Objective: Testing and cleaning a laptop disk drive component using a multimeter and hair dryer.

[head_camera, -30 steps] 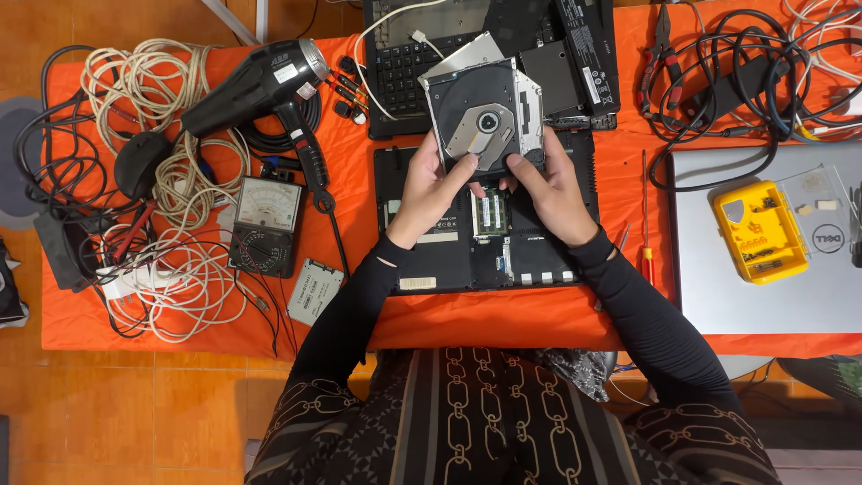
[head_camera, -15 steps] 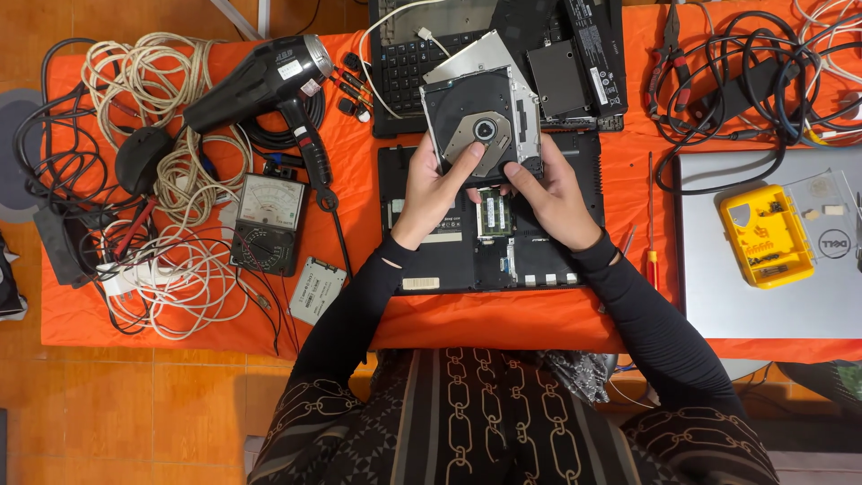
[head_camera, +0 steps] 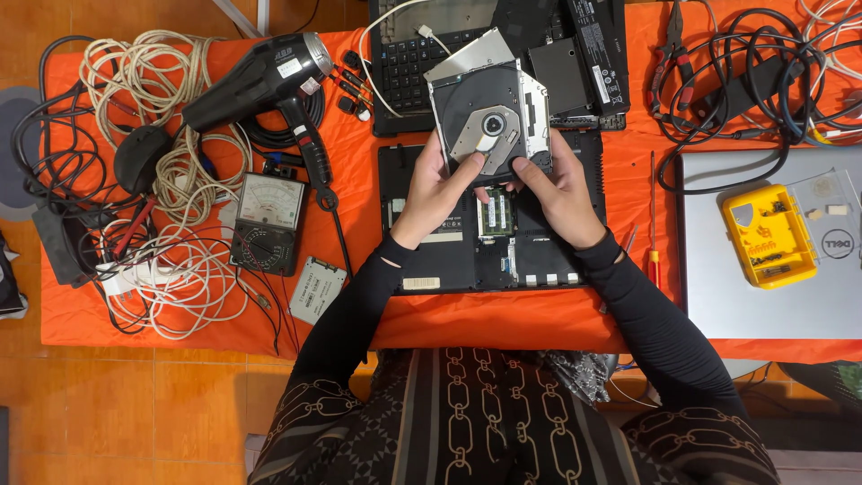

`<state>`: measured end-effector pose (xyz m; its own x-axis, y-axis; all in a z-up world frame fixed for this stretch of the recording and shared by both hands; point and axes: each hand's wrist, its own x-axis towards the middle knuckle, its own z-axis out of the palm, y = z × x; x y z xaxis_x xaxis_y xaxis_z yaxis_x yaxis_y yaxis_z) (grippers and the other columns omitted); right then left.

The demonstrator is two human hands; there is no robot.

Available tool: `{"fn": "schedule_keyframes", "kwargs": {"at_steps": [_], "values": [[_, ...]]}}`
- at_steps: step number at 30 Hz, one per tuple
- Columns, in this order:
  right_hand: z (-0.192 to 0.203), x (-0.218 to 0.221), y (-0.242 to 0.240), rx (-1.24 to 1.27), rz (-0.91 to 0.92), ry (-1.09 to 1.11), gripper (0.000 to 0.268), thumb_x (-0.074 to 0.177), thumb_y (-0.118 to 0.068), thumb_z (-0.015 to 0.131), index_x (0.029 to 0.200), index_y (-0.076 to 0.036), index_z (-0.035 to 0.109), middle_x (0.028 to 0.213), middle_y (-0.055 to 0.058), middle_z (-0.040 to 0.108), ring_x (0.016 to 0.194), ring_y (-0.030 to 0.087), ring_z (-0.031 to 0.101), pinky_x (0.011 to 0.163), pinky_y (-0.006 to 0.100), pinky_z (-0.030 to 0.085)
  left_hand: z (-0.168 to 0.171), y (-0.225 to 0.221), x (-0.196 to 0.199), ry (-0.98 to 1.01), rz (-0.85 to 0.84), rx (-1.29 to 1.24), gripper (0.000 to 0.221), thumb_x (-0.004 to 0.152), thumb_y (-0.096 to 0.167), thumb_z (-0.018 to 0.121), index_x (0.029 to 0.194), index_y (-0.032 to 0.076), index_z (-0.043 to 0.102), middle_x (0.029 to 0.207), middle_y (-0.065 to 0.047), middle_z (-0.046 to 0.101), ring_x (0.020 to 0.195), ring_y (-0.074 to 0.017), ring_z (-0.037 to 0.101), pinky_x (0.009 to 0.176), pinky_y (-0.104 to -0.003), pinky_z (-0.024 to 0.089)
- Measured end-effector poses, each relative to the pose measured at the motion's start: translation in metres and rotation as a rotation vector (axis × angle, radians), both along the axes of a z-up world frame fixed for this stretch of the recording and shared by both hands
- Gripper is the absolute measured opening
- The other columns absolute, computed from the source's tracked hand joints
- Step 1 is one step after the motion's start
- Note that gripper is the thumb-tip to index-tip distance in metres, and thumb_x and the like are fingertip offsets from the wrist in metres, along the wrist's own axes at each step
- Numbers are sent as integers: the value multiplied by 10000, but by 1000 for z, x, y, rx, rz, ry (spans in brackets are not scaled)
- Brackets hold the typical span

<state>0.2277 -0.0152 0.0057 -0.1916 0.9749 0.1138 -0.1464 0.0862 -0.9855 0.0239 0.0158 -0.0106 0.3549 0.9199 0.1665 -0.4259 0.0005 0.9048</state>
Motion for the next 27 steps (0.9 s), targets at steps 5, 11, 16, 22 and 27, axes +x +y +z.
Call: {"fn": "schedule_keyframes", "kwargs": {"at_steps": [5,11,16,22,27], "values": [[1,0,0,5,-8,-8,353,1087,-114,594,1409,-1,506,1131,40,651,907,98,628,808,265,541,3,-1,0,-11,-4,13,476,1060,60,611,1479,12,390,1300,-103,626,1051,-148,680,635,-315,629],[1,-2,-1,26,8,-42,360,1085,-71,580,1426,4,489,1173,36,640,960,85,619,834,264,555,9,-3,2,25,64,-5,422,1066,106,644,1431,-3,464,1245,-115,667,1003,-143,708,576,-293,605],[4,-4,-1,18,25,0,390,1078,-58,572,1449,7,472,1238,40,636,1030,86,624,859,271,563,10,-2,2,27,86,-4,422,1052,119,663,1410,-4,475,1181,-111,682,907,-142,721,542,-285,596],[-1,-6,-3,79,-20,-46,506,1054,-34,594,1523,16,410,1323,89,572,1169,136,549,1012,317,468,6,-3,2,83,139,69,397,1067,143,658,1401,-10,511,1228,-93,675,1039,-128,679,760,-280,562],[20,-15,-10,393,-401,-514,651,952,-94,709,1506,16,385,1474,196,392,1305,260,456,1085,391,405,6,-6,0,212,186,63,376,1112,246,548,1397,2,525,1191,-35,658,1026,-70,607,876,-250,524]]}}
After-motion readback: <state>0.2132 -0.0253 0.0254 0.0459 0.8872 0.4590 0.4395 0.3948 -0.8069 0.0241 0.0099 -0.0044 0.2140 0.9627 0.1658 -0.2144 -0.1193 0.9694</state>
